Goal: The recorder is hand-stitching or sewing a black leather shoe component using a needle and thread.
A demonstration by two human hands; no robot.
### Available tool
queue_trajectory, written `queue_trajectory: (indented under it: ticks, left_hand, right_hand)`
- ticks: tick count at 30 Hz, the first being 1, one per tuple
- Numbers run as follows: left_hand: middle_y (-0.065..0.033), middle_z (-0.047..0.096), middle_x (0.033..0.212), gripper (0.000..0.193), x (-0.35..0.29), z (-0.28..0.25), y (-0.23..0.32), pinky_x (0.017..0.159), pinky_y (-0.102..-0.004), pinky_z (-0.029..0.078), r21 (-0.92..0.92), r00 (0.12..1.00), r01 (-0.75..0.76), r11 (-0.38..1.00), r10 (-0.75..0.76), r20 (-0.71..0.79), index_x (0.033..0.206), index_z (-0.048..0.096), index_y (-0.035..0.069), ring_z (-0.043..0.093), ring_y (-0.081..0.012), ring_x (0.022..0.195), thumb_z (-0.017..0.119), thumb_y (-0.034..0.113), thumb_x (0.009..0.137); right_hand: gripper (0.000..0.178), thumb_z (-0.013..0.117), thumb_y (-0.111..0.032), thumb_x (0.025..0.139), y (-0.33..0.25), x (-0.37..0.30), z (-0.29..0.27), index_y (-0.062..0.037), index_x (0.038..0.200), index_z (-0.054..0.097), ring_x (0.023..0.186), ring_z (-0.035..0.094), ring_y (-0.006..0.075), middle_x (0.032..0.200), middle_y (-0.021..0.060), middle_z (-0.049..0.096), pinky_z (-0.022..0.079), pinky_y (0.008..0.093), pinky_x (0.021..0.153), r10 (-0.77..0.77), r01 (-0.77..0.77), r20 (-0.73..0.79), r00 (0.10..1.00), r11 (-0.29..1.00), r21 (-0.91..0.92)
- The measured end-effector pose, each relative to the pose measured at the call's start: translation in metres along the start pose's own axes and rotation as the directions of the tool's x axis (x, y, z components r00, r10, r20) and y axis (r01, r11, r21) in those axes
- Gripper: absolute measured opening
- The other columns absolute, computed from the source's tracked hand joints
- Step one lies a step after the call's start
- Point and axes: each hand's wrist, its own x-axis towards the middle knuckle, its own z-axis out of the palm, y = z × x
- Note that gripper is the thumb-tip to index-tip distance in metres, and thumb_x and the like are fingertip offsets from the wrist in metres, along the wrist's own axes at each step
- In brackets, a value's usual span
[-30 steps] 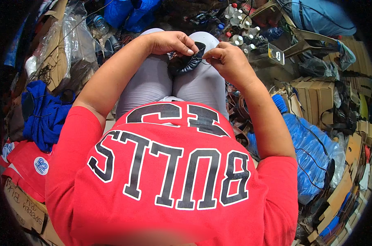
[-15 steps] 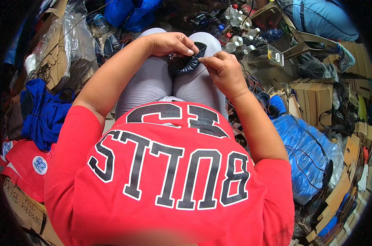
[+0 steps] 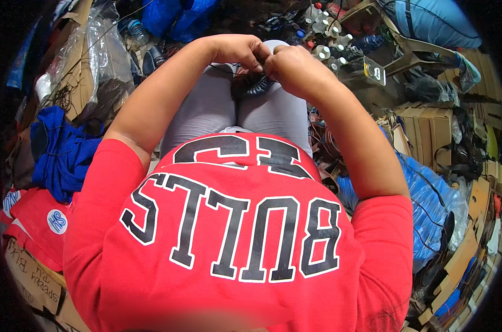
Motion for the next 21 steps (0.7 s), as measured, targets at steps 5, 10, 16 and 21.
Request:
queue_trajectory:
  ticks: [5,10,16,21]
  left_hand:
    - [-0.0126,0.07,0.107,0.043,-0.024,0.025,0.0,0.086,-0.0326,0.05,0.456,0.749,0.044,0.889,0.272,-0.604,0.123,0.063,0.007,0.065,-0.0221,0.1,0.073,0.016,0.082]
    - [-0.014,0.07,0.099,0.038,-0.091,0.045,-0.013,0.083,-0.0321,0.05,0.473,0.851,0.244,0.847,0.046,-0.522,0.117,0.065,0.005,0.066,-0.0231,0.091,0.072,0.019,0.082]
    - [-0.0103,0.07,0.1,0.026,-0.108,0.04,0.004,0.082,-0.0313,0.05,0.171,0.436,-0.047,0.984,0.175,-0.883,0.106,0.068,0.001,0.066,-0.0217,0.088,0.059,0.024,0.096]
    - [-0.0051,0.06,0.072,0.047,-0.059,0.06,0.021,0.086,-0.0387,0.047,-0.486,0.613,-0.763,0.427,0.237,-0.754,0.071,0.054,0.009,0.061,-0.0173,0.071,0.037,0.037,0.105]
  right_hand:
    - [0.019,0.063,-0.02,0.094,0.027,-0.014,0.019,-0.002,0.098,0.067,0.08,0.056,0.0096,0.092,0.0005,0.064,0.047,0.0272,0.076,0.296,-0.218,0.039,0.954,0.599,0.771]
    - [0.021,0.072,-0.023,0.085,0.044,-0.03,0.056,-0.004,0.095,0.068,0.085,0.058,0.0214,0.083,0.0038,0.06,0.046,0.0302,0.081,0.008,0.123,-0.27,0.963,0.876,0.467]
    - [0.039,0.051,-0.036,0.102,0.056,-0.006,0.076,-0.0033,0.085,0.066,0.085,0.061,0.0206,0.091,0.0073,0.067,0.047,0.0329,0.078,0.731,0.239,-0.3,0.613,0.191,0.952]
    - [0.048,0.041,-0.045,0.102,0.033,-0.014,0.059,-0.0109,0.071,0.053,0.063,0.051,0.0185,0.065,0.0038,0.054,0.045,0.0401,0.08,0.4,0.355,-0.063,0.914,-0.716,0.602]
